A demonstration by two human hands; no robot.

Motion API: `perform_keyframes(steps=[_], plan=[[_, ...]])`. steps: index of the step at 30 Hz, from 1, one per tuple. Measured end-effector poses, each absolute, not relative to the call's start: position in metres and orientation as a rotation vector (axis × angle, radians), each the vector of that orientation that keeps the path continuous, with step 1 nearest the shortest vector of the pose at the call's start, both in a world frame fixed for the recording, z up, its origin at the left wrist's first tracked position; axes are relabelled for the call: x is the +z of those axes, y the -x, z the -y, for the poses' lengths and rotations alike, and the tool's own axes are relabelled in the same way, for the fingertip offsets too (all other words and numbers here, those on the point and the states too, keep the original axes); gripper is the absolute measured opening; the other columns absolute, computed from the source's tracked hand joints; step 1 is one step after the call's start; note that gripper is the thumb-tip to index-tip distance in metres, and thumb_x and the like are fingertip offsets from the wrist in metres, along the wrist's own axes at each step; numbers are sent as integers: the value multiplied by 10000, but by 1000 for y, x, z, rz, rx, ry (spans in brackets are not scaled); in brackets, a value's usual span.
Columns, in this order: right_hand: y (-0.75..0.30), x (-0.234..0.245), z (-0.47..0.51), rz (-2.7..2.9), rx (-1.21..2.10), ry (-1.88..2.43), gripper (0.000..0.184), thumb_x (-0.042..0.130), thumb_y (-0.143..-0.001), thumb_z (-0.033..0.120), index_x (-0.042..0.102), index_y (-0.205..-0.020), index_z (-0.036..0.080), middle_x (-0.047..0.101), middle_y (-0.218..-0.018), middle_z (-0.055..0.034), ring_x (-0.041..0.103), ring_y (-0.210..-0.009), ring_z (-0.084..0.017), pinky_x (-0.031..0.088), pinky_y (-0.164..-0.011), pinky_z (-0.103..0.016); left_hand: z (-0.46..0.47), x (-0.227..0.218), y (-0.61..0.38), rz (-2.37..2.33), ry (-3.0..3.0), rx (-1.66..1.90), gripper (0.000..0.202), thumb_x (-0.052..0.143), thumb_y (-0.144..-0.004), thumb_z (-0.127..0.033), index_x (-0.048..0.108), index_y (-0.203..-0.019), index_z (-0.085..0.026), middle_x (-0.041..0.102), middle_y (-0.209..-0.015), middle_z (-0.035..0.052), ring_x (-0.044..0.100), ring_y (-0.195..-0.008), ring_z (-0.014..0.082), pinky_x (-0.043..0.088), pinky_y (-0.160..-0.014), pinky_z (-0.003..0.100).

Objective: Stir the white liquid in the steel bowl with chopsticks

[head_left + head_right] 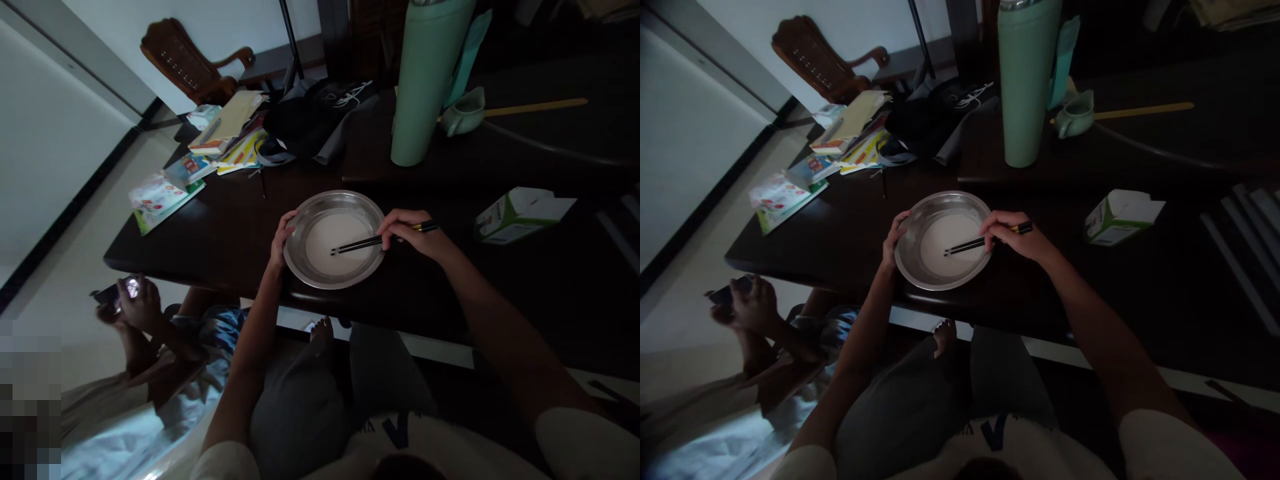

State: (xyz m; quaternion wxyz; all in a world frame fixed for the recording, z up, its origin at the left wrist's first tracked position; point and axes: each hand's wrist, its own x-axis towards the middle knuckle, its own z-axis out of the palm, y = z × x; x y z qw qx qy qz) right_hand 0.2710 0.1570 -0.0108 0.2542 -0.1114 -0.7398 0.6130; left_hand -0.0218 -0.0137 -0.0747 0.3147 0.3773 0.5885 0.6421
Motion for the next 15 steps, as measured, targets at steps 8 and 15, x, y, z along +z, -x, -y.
perform_keyframes(steps=[8, 15], plan=[[-273, -11, -161, 1989, 1588, 386, 186, 530, -895, 159, 694, -820, 208, 692, -633, 6, 657, -636, -138, 455, -576, -277, 15, -72, 20, -1521, -993, 1687, 412, 649, -819, -461, 624, -1192, -288, 627, -1250, 39, 603, -1143, 279, 483, -980, 398], [-270, -15, -156, 2038, 1706, 256, 176, 533, -904, 181, 701, -857, 200, 721, -695, -7, 680, -678, -141, 501, -634, -285, 14, -71, 18, -1533, -901, 1722, 405, 673, -775, -427, 667, -1155, -289, 650, -1247, 32, 603, -1144, 270, 485, -988, 393]])
